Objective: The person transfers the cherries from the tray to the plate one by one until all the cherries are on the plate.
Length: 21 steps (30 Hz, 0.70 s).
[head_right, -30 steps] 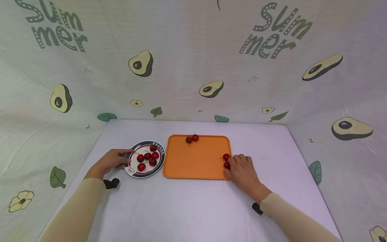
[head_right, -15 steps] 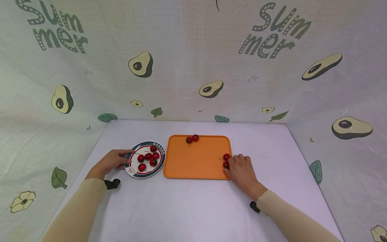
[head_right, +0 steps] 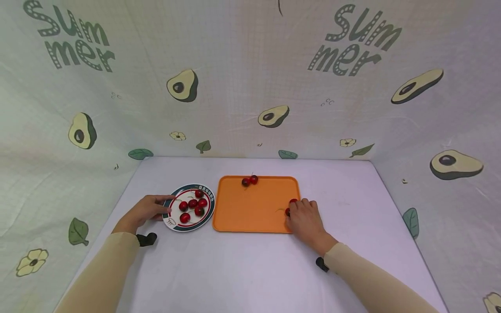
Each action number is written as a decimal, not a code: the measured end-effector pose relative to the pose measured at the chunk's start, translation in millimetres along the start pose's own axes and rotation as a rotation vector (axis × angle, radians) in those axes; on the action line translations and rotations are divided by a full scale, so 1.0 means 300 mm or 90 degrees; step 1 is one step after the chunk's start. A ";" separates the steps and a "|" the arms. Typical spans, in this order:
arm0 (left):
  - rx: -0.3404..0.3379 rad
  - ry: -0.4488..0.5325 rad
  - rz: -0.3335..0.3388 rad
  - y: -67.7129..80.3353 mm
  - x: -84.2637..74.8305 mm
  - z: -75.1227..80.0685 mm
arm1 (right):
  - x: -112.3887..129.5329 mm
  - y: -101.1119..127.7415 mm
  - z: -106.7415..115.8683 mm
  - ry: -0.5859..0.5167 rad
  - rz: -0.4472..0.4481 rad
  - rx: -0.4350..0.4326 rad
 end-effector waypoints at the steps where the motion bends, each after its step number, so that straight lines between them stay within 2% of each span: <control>1: -0.001 0.000 0.001 0.001 0.000 -0.001 | 0.002 -0.003 -0.001 0.002 0.001 0.003; 10: -0.005 0.005 0.002 -0.001 0.002 0.000 | 0.005 -0.026 -0.015 0.015 -0.001 0.044; 21: -0.009 -0.011 0.007 -0.005 0.003 0.000 | 0.065 -0.097 -0.009 -0.051 0.033 -0.049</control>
Point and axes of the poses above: each hand's wrist, its own y-axis away from the middle knuckle, its own z-axis out of the back of the hand, x = y × z, the point moved 9 cm from there along -y, towards the middle knuckle, and after that the axes turned 8 degrees about -x, right-handed, at the moved point
